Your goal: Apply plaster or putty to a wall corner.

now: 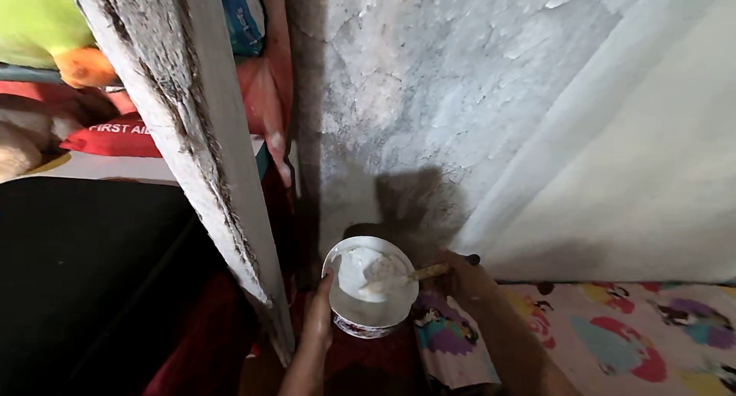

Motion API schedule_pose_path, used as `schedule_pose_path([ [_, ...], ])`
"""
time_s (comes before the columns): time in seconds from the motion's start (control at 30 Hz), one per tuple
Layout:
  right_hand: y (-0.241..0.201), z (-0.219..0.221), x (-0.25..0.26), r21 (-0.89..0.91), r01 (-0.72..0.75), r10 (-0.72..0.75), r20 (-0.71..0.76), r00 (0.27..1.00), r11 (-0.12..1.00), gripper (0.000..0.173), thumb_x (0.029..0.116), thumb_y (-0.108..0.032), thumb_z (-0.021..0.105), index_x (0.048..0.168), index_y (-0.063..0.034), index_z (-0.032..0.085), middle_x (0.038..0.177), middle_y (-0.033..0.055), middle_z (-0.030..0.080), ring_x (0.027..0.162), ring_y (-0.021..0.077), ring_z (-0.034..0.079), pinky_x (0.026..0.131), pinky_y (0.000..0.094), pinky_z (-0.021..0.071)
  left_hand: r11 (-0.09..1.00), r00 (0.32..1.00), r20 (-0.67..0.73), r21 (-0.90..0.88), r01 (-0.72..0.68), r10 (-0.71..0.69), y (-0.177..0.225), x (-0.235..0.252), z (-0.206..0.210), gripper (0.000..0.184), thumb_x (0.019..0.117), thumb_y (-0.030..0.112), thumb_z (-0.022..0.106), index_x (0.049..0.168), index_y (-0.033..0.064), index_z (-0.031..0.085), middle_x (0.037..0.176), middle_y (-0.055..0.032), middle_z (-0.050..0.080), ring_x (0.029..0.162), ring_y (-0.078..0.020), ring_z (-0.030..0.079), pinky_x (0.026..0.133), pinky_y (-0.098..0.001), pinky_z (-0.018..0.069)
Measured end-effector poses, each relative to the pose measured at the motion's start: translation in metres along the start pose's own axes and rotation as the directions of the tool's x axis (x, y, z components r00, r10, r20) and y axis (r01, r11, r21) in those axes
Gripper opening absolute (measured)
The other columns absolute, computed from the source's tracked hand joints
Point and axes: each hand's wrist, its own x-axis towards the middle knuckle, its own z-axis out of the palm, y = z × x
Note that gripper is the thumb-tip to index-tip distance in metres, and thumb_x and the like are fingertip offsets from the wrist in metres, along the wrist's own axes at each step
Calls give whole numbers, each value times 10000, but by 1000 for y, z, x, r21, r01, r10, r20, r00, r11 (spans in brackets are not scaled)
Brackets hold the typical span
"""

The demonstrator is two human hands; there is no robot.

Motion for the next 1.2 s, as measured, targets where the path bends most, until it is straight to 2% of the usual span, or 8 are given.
schedule_pose_path([
  [0.23,60,1,22,694,-1,204,-211,956,720,304,1070,-383,415,953,-134,544,672,20,629,479,78,600,401,198,492,999,997,-73,-31,-29,27,-3,4,3,484,1074,385,496,1415,45,544,1318,-145,645,1196,-230,636,994,-432,543],
  [0.4,66,10,30,821,-111,306,-80,949,560,271,1047,-374,449,974,-127,534,711,21,613,502,71,598,430,186,505,998,996,-78,-40,-42,39,-8,6,7,518,1070,373,509,1487,68,467,1371,-149,604,1213,-236,619,996,-436,539],
  [0.67,13,5,50,849,72,172,-189,967,523,304,1069,-381,398,954,-131,528,703,1,604,528,48,603,473,168,523,990,993,-113,-141,16,-32,-5,13,18,504,1070,423,487,1428,69,487,1174,-170,673,933,-242,692,691,-384,586],
  [0.8,-36,-2,61,696,484,-179,-466,867,531,254,1119,-312,348,1222,-101,446,919,52,628,756,108,687,701,245,608,991,995,-98,-136,8,-21,-6,13,24,492,1077,416,470,1451,98,483,1165,-160,681,909,-237,696,654,-372,580],
  [0.9,-31,-12,94,320,791,-553,-579,599,522,226,1125,-202,305,1157,-51,469,876,39,681,769,148,708,764,324,618,991,990,-139,-135,2,-21,-7,18,21,479,1068,423,487,1380,63,542,1135,-163,692,912,-246,700,671,-393,589],
  [1.0,17,-24,139,-98,885,-796,-490,356,456,183,1062,-82,467,1100,42,598,924,57,731,811,168,730,784,368,638,987,988,-158,-157,-23,-2,-7,21,15,513,1064,421,494,1456,90,485,1251,-155,661,1068,-267,678,829,-458,595],
  [1.07,61,-26,152,-290,830,-837,-438,327,476,231,1030,-103,552,1098,96,648,949,93,706,852,132,699,799,318,613,989,984,-176,-146,-29,3,-5,21,13,543,1068,426,482,1515,125,418,1321,-152,625,1125,-274,656,870,-474,582],
  [1.2,120,-23,135,-302,713,-746,-484,457,633,222,991,-107,599,1038,95,680,910,86,706,795,74,690,746,251,606,994,975,-223,-108,-14,-11,-4,22,10,527,1065,435,485,1496,134,445,1310,-158,623,1106,-287,654,837,-486,579],
])
